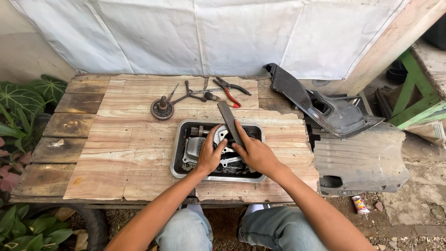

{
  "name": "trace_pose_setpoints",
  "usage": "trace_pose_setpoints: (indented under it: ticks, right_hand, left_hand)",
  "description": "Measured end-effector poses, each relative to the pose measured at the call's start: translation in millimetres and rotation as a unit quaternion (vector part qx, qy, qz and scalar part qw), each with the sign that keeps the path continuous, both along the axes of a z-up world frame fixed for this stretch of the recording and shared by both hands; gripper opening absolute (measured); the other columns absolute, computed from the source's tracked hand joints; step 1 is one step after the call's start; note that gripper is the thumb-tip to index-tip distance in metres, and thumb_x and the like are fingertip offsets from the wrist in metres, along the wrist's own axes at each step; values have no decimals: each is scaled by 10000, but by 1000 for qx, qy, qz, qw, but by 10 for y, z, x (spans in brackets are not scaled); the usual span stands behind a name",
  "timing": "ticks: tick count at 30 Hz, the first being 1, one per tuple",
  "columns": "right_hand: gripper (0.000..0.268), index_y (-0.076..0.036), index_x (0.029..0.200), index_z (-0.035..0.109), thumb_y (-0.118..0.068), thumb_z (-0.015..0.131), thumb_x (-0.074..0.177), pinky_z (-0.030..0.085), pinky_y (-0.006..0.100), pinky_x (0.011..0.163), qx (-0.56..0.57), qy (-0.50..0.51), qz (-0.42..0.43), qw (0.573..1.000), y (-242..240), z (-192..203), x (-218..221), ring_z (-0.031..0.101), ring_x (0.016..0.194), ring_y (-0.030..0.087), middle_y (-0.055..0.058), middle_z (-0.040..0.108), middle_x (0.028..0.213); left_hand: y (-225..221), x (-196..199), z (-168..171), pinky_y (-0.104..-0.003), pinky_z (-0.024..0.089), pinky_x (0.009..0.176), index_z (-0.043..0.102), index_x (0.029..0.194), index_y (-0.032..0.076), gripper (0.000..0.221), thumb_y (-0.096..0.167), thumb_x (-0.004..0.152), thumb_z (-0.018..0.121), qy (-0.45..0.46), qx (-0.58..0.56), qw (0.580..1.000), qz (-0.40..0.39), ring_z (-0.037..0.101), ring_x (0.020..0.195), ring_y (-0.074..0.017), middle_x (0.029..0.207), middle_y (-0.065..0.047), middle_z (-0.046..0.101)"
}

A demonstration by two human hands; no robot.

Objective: Cleaning and filing a motorcycle engine cylinder block on a workbench.

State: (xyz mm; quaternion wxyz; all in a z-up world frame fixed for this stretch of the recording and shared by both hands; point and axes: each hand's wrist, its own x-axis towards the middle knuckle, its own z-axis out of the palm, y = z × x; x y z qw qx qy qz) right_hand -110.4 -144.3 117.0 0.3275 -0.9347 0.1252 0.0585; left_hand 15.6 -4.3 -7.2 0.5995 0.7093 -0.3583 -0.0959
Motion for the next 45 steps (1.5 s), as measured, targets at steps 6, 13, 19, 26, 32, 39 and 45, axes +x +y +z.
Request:
trace_pose_setpoints:
  ticks: [6,13,19,26,32,39,45]
  right_hand:
    - [709,-276,1632,86,-397,413,1014,514,601,942,-28,-7,-14,999,5,-2,50,619,1139,496,243,648,1256]
    - [700,-283,1633,106,-434,397,1015,512,590,954,-41,0,-19,999,-11,-74,145,634,1137,490,241,667,1225]
    - [737,-357,1624,108,-501,420,972,510,571,960,-90,15,-29,995,-22,-156,164,654,1106,465,202,685,1198]
    - [719,-244,1614,158,-410,414,963,485,616,937,-2,-1,-60,998,28,-134,65,635,1076,539,315,688,1097]
    - [724,-339,1587,246,-402,522,922,499,609,926,-8,-14,-45,999,121,-10,58,638,1076,520,281,693,1098]
    - [689,-281,1555,383,-238,587,899,483,605,982,26,-59,-18,998,181,120,44,605,1163,522,304,657,1220]
    - [677,-298,1552,367,-309,598,916,477,606,985,33,-104,-62,992,68,-82,39,572,1207,500,290,613,1289]
  left_hand:
    - [-65,-62,1,-536,325,1151,425,1457,-13,531,220,991,530,-16,-11,999,26,465,1365,-435,1409,-262,513]
    - [-78,-72,30,-526,342,1145,407,1472,12,530,203,996,542,-19,7,999,47,453,1369,-440,1417,-258,504]
    - [-117,-224,251,-566,343,1164,201,1531,-59,670,185,998,526,48,112,991,62,375,1406,-519,1509,-392,332]
    - [-190,-277,193,-561,344,1163,150,1541,-11,887,349,924,677,172,121,968,134,369,1415,-497,1515,-353,346]
    - [-201,17,-46,-509,390,1141,345,1495,-16,694,152,890,642,154,112,977,99,444,1400,-419,1462,-283,484]
    - [-95,194,-46,-517,458,1082,441,1455,-24,686,172,828,640,119,121,983,73,532,1312,-433,1355,-300,587]
    - [-131,185,-20,-551,457,1076,413,1450,-82,636,88,864,592,84,96,989,75,528,1301,-484,1361,-363,546]
